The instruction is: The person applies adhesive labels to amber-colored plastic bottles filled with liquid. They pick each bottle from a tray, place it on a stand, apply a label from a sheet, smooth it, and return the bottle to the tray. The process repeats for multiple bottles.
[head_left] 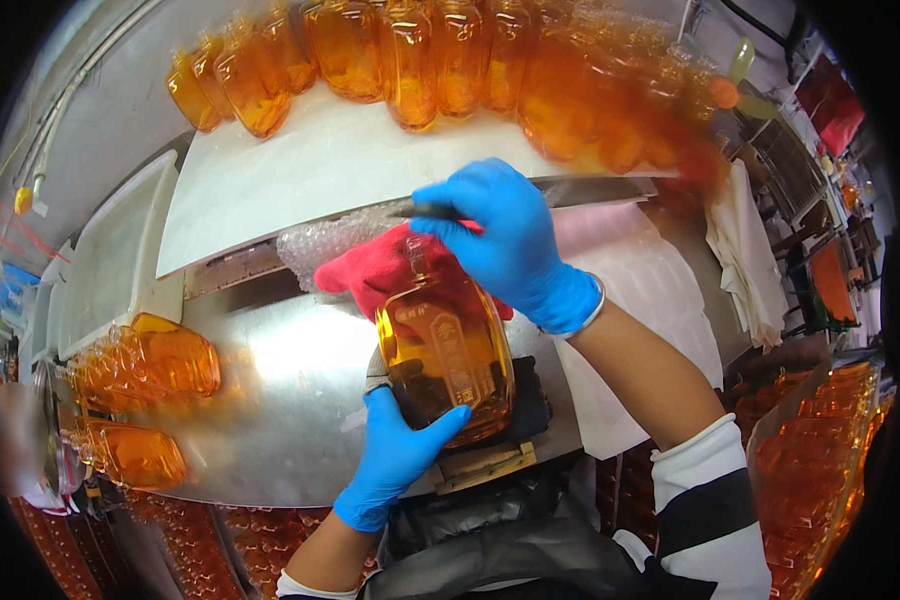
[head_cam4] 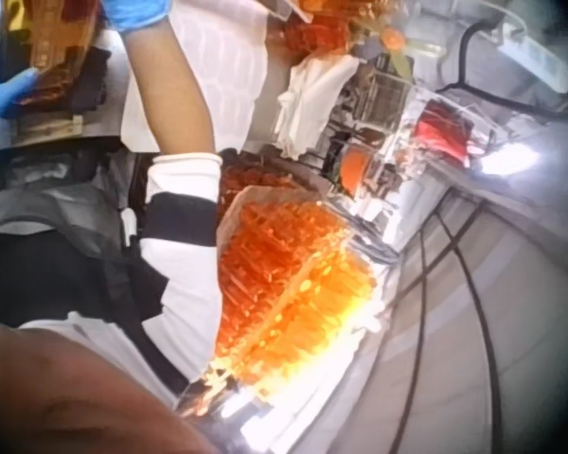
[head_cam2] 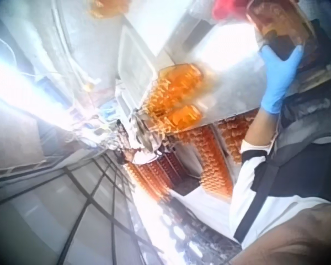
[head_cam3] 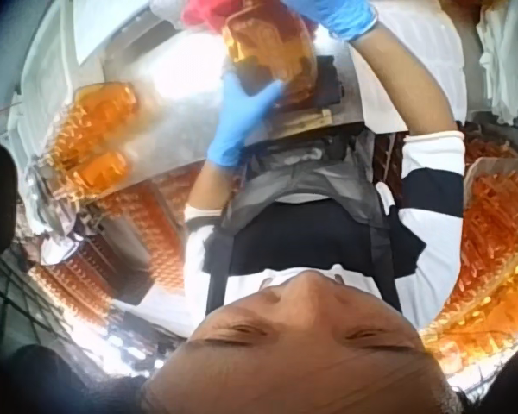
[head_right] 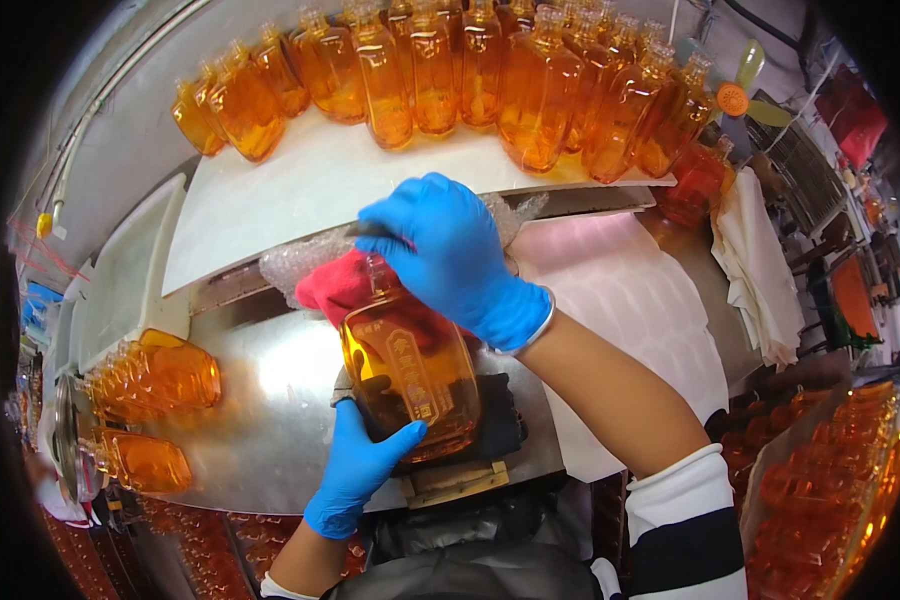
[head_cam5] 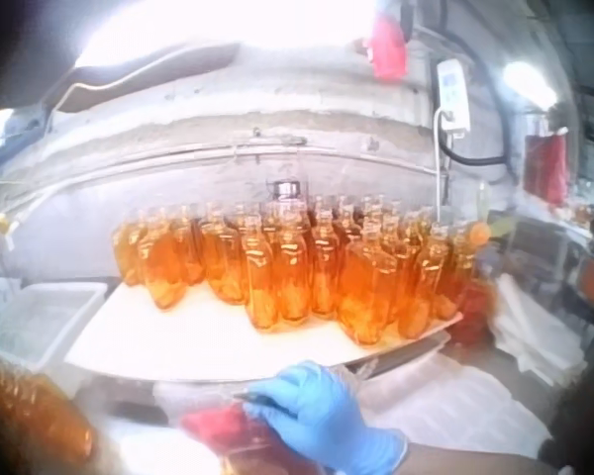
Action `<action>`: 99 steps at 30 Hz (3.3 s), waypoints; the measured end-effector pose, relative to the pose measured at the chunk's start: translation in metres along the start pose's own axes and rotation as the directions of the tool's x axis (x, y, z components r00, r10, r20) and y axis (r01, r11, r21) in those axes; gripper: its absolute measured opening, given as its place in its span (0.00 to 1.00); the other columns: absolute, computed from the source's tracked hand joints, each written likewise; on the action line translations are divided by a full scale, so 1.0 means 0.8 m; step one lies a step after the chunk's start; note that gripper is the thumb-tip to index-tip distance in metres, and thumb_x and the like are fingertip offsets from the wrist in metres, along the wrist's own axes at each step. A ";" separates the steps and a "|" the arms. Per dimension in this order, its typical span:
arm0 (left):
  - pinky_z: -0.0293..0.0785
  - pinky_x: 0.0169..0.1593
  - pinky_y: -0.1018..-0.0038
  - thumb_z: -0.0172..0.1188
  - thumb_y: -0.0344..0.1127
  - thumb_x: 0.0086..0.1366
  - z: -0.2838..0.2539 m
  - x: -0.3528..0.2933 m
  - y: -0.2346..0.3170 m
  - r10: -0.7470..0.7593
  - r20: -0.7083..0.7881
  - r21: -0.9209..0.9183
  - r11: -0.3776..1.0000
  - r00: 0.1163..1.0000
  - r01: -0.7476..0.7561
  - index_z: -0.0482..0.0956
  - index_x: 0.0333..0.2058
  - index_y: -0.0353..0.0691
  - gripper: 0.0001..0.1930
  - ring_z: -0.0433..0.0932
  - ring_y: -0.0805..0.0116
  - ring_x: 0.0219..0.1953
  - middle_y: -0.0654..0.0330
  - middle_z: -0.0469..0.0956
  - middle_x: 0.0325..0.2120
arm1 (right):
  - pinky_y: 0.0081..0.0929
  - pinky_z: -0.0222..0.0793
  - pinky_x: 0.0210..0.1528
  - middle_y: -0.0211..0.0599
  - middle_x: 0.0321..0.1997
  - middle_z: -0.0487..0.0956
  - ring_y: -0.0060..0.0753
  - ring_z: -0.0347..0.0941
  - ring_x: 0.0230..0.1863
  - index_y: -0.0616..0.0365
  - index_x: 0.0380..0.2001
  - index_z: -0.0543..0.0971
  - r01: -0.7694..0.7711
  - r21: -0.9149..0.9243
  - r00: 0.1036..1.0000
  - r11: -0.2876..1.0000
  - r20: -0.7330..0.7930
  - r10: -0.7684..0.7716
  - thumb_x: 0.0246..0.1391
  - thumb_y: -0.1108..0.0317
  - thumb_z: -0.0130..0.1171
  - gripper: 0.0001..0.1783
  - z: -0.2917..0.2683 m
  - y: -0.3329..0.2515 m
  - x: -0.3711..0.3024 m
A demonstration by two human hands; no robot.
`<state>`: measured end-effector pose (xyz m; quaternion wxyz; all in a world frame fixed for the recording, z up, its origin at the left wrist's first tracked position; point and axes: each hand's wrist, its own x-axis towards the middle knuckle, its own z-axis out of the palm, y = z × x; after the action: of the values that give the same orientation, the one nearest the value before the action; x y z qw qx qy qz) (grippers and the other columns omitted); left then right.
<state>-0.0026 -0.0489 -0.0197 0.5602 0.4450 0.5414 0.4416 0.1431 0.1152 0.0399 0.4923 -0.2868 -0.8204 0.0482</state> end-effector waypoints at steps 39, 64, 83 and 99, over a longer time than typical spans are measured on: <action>0.70 0.38 0.79 0.59 0.45 0.59 -0.028 0.055 0.112 0.148 0.247 -0.001 0.988 0.958 -0.152 0.75 0.41 0.35 0.19 0.72 0.77 0.33 0.63 0.76 0.32 | 0.24 0.69 0.36 0.32 0.33 0.74 0.24 0.70 0.32 0.58 0.35 0.74 -0.618 0.650 0.690 0.442 0.179 0.701 0.51 0.66 0.58 0.10 -0.124 -0.078 -0.111; 0.70 0.40 0.76 0.58 0.32 0.60 -0.302 -0.119 0.049 0.412 -0.845 0.399 0.910 0.342 -0.111 0.75 0.36 0.32 0.09 0.73 0.74 0.35 0.60 0.76 0.32 | 0.27 0.67 0.47 0.36 0.39 0.76 0.29 0.72 0.40 0.65 0.39 0.74 -0.652 0.710 0.474 -0.267 0.657 0.587 0.59 0.60 0.48 0.17 -0.006 -0.046 0.016; 0.66 0.52 0.69 0.49 0.34 0.64 -0.319 -0.104 0.052 0.622 -0.783 0.600 0.752 0.007 0.275 0.65 0.52 0.30 0.19 0.68 0.59 0.52 0.48 0.67 0.51 | 0.41 0.68 0.46 0.44 0.44 0.76 0.47 0.72 0.46 0.56 0.43 0.74 -0.270 -0.443 0.871 0.855 0.266 0.413 0.50 0.47 0.52 0.25 0.209 0.047 0.373; 0.58 0.59 0.66 0.63 0.25 0.49 -0.181 -0.021 0.128 0.775 -0.222 0.681 0.557 0.592 -0.475 0.59 0.56 0.33 0.34 0.65 0.59 0.55 0.50 0.63 0.53 | 0.24 0.70 0.37 0.37 0.30 0.78 0.29 0.74 0.31 0.57 0.33 0.77 0.102 0.413 0.914 0.905 0.319 -0.249 0.47 0.61 0.60 0.13 0.028 -0.038 0.251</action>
<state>-0.1488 -0.0406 0.0811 0.0399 0.6242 0.5650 0.5381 0.0412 0.1984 0.1961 0.3807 -0.0932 -0.8941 0.2167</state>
